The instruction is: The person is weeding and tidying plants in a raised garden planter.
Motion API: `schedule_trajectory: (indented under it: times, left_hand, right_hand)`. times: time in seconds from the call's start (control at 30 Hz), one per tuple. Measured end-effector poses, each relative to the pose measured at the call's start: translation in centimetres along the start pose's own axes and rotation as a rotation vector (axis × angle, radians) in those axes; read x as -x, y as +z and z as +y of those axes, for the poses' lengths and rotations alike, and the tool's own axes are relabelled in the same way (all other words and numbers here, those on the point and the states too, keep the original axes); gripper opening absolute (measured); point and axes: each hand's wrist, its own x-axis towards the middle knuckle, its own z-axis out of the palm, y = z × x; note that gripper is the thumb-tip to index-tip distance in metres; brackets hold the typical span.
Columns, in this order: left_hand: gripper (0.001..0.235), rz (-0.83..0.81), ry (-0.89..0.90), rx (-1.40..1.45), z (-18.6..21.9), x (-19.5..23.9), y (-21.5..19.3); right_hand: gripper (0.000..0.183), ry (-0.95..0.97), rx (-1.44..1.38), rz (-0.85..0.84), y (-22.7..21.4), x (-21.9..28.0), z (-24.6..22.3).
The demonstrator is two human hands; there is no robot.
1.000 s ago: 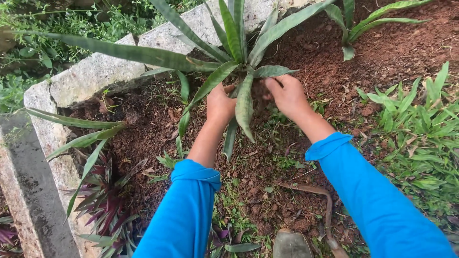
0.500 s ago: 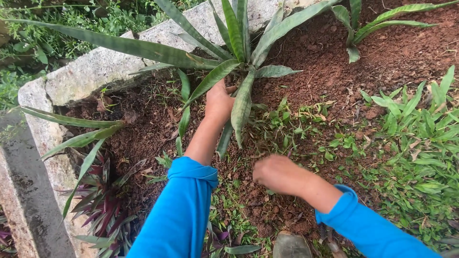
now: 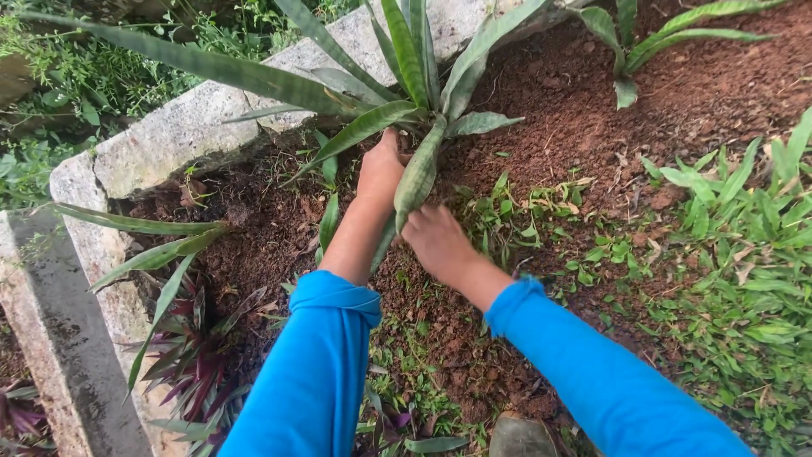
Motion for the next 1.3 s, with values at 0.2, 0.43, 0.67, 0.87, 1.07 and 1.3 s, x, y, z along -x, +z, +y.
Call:
schedule_trajectory:
  times: [0.2,0.43,0.67,0.87,1.07,1.3]
  left_hand:
    - [0.055,0.005,-0.026,0.072,-2.1,-0.3,1.4]
    - [0.047,-0.062,-0.082,0.025,-1.1,-0.4,0.4]
    - [0.037,-0.067,-0.055,-0.059,-3.3,-2.6,1.7]
    - [0.068,0.022,0.040,0.070,-1.4,-0.2,0.9]
    - [0.079,0.011,0.027,0.086,-1.6,-0.8,1.4]
    - [0.080,0.051,0.052,0.171,-1.5,-0.3,1.8]
  right_hand:
    - [0.018,-0.047,-0.181,-0.366,1.1,11.4,-1.0]
    - [0.018,-0.007,-0.185,-0.103,-5.3,5.9,-0.9]
    - [0.024,0.170,-0.033,0.028,-1.6,-1.0,1.9]
    - [0.037,0.068,-0.529,-0.364,-5.8,4.1,-0.5]
    - [0.036,0.170,0.018,0.237,-5.4,1.4,5.6]
    - [0.061,0.633,-0.907,0.395,-9.8,-6.4,7.2]
